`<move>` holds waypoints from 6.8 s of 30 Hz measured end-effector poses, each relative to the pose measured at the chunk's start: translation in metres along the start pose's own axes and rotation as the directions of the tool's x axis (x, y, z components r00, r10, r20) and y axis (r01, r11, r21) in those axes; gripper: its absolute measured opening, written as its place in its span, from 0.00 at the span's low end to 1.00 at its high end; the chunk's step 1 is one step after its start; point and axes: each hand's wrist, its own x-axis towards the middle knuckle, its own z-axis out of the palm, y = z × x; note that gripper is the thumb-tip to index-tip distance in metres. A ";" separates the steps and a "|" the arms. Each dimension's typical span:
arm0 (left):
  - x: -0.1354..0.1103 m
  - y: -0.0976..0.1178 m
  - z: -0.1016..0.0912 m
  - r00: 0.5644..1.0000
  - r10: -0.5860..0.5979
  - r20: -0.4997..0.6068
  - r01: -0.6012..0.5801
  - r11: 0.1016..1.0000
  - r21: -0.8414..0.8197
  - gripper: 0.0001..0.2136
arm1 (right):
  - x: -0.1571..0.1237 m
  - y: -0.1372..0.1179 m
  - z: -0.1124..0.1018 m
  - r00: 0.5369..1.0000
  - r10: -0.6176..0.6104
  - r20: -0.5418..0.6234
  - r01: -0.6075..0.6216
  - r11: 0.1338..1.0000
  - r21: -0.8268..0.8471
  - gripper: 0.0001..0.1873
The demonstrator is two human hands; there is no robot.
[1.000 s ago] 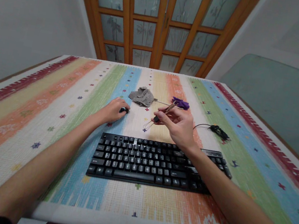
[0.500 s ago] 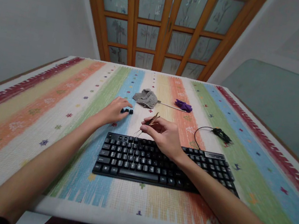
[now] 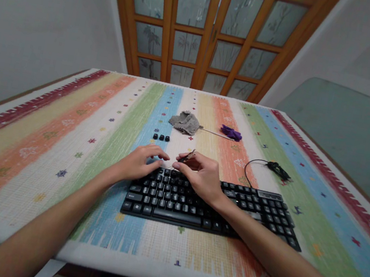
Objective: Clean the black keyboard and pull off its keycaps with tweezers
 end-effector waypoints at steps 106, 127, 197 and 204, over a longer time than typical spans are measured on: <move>0.004 0.025 0.001 0.938 0.173 -0.300 -0.203 0.976 -0.073 0.06 | 0.028 -0.011 -0.015 0.968 0.203 0.148 -0.241 0.918 0.314 0.26; 0.069 -0.048 0.007 0.970 0.243 0.000 -0.210 0.839 0.502 0.08 | 0.020 -0.018 -0.032 0.980 0.096 0.176 -0.133 0.967 0.218 0.23; 0.010 0.011 0.006 0.993 0.115 0.006 -0.114 0.992 -0.055 0.07 | 0.001 -0.016 -0.005 0.994 -0.088 0.066 0.100 0.974 -0.202 0.17; 0.007 0.015 0.016 0.995 0.104 -0.002 -0.104 0.991 -0.087 0.06 | -0.002 -0.010 -0.007 0.999 -0.028 0.045 0.033 0.993 -0.111 0.18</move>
